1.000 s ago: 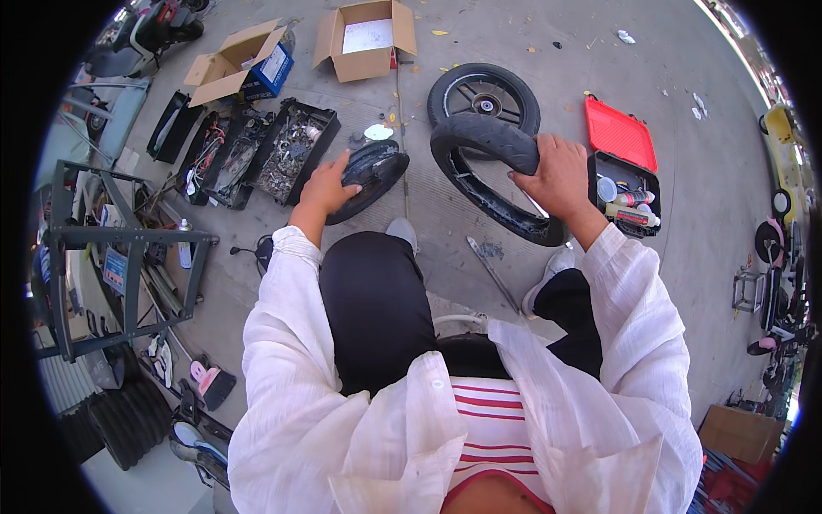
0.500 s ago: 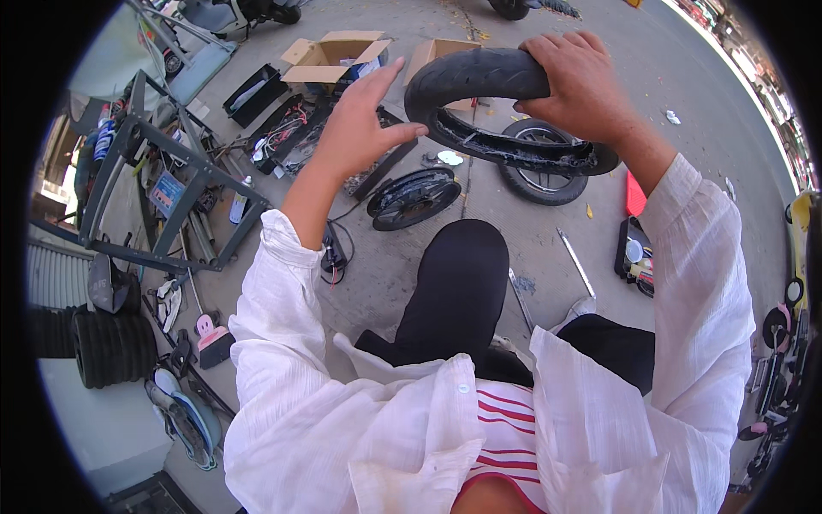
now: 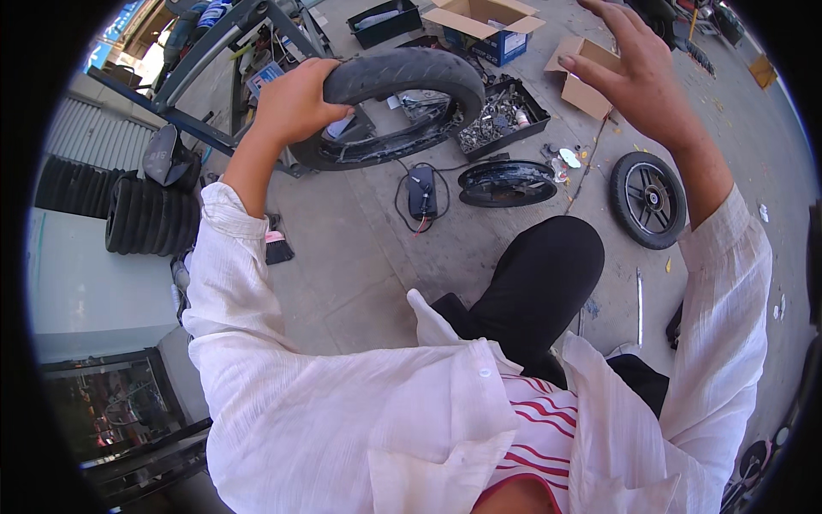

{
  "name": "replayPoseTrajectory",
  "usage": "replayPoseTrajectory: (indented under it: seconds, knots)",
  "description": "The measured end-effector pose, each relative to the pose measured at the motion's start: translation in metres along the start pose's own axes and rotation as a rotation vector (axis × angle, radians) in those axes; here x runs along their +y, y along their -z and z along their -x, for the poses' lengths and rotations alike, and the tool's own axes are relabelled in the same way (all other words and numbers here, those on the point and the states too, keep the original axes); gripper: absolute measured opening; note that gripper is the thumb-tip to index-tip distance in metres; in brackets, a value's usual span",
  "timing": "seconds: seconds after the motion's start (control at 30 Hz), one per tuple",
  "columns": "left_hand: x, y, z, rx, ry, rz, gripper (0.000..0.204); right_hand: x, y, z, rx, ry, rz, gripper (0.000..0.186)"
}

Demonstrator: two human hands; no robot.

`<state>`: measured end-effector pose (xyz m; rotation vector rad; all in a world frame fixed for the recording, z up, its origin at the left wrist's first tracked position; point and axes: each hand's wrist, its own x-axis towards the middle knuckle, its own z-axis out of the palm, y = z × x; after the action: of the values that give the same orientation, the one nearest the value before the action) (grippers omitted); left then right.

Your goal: The person sits on the ground and uses tire levers to pry a tire off a scooter wheel rim. They work around the circumference of the wheel, lifting the tire bead over the rim edge until the tire is fully detached from the rim.

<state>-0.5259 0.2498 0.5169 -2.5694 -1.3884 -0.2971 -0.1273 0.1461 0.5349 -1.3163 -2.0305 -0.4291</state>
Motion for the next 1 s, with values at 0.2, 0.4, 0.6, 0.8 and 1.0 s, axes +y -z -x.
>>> replayPoseTrajectory:
  seconds: [0.2, 0.4, 0.6, 0.8, 1.0]
  knots:
    - [-0.094, -0.119, 0.044, -0.334, 0.319, -0.215, 0.056, 0.098, 0.047, 0.155, -0.251, -0.681, 0.016, 0.046]
    - [-0.144, -0.230, 0.081, -0.437, 0.583, -0.192, 0.067, 0.156, 0.127, 0.352, -0.273, -1.223, 0.066, 0.043]
    - [-0.201, -0.262, 0.102, -0.289, 0.919, -0.130, 0.069, 0.139, 0.140, 0.418, -0.117, -1.473, -0.071, 0.049]
    - [-0.150, -0.227, 0.008, 0.104, 0.905, 0.978, 0.086, 0.101, 0.128, 0.381, 0.143, -1.667, -0.428, 0.064]
    - [0.002, -0.153, -0.046, -0.124, 0.385, 2.533, 0.095, 0.054, 0.139, 0.321, 0.302, -1.503, -0.875, 0.076]
